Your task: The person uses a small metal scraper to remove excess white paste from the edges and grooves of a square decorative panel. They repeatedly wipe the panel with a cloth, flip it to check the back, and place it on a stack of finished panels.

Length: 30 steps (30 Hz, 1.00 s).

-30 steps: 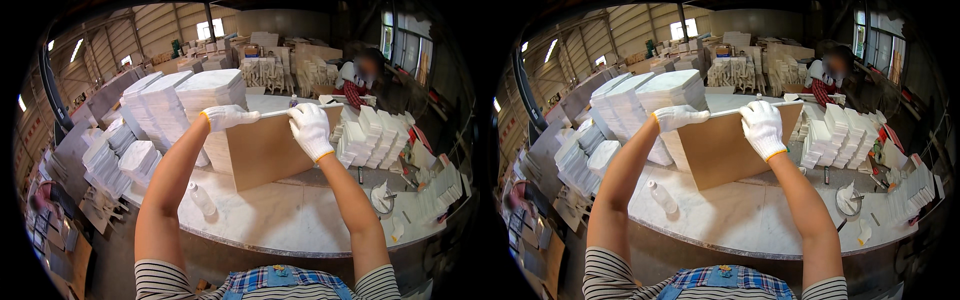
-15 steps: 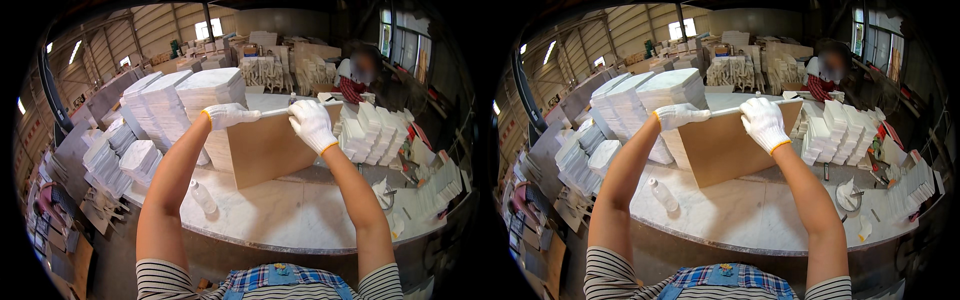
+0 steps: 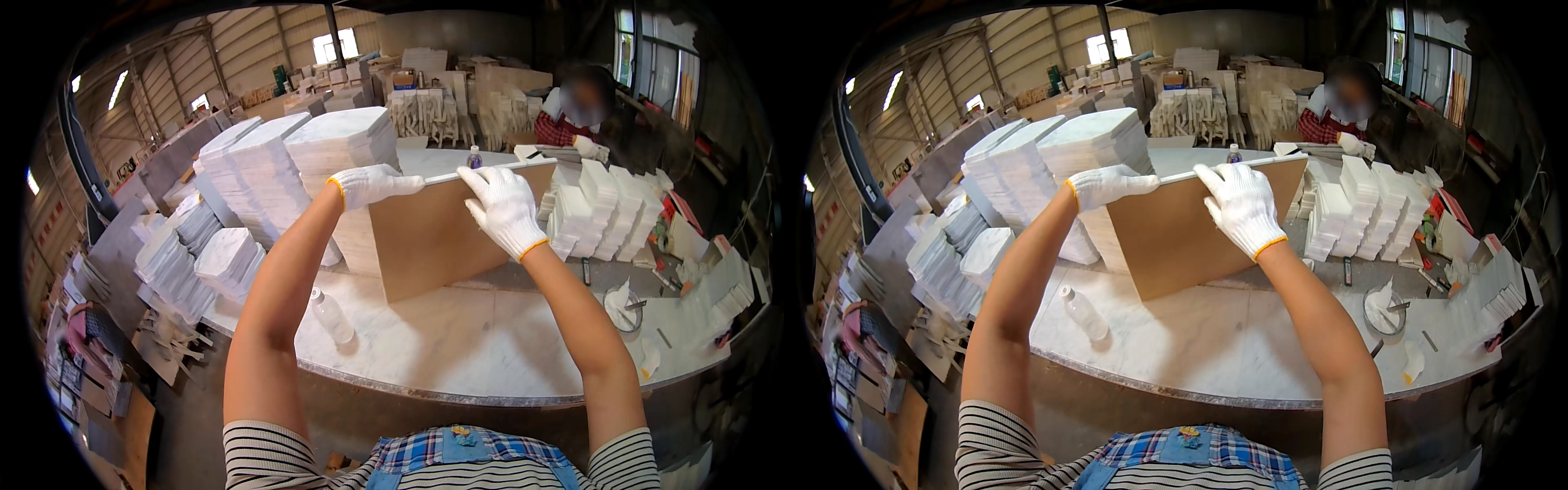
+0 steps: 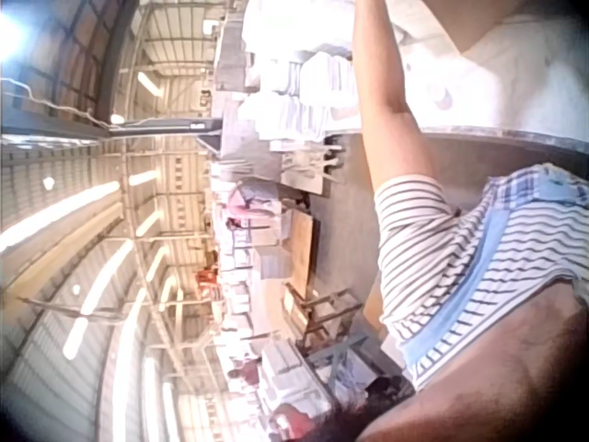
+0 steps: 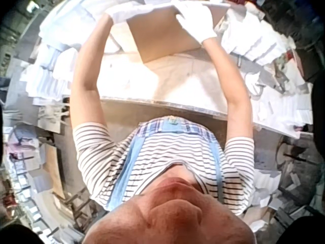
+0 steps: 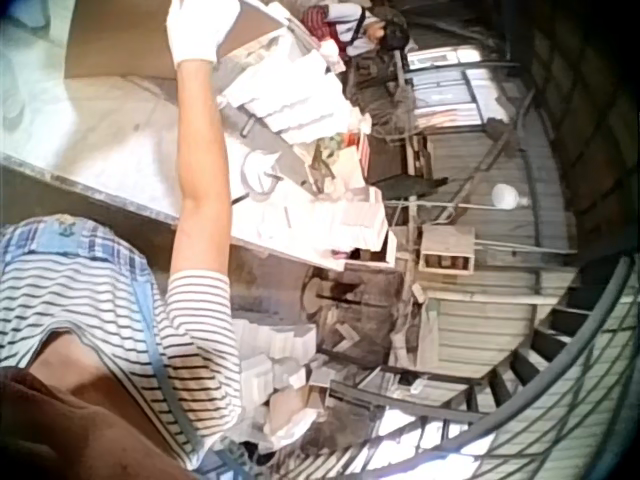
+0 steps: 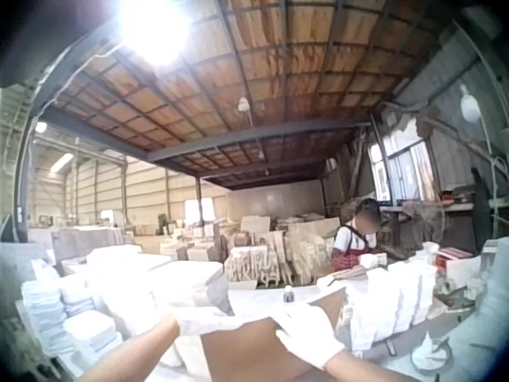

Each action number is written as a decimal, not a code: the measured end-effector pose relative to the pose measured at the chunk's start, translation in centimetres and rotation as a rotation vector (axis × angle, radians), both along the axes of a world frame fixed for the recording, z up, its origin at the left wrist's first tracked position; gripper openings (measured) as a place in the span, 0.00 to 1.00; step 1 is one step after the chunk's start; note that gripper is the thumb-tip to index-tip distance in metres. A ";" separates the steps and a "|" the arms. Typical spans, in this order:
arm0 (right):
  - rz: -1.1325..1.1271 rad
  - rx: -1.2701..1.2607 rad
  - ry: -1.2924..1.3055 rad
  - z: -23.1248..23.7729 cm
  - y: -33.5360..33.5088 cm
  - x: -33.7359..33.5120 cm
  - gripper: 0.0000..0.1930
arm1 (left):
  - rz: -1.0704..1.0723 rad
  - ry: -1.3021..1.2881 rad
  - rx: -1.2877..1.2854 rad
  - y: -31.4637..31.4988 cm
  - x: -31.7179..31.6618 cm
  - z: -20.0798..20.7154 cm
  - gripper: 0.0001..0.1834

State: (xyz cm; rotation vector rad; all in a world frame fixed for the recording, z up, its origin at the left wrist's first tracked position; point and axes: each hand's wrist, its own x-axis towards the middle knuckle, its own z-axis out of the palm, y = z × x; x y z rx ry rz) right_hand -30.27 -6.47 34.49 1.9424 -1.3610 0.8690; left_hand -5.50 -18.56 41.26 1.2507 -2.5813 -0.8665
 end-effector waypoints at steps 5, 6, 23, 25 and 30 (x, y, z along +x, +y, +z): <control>0.008 -0.028 -0.046 -0.7 -0.3 1.0 0.23 | -0.011 0.003 -0.017 -0.2 0.1 -0.2 0.47; -0.005 -0.020 -0.043 -0.8 -0.2 0.9 0.24 | -0.014 -0.010 -0.028 0.2 0.0 0.0 0.47; -0.155 0.179 -1.356 -4.1 -3.5 -13.2 0.26 | -0.012 -0.020 -0.016 2.5 -0.3 0.9 0.41; 0.030 0.177 -1.479 -4.5 -4.0 -13.7 0.27 | -0.015 -0.028 -0.003 2.3 -0.2 0.7 0.40; 0.328 0.175 -1.477 -6.6 -5.6 -15.5 0.26 | -0.017 0.007 -0.005 1.7 -0.2 0.1 0.39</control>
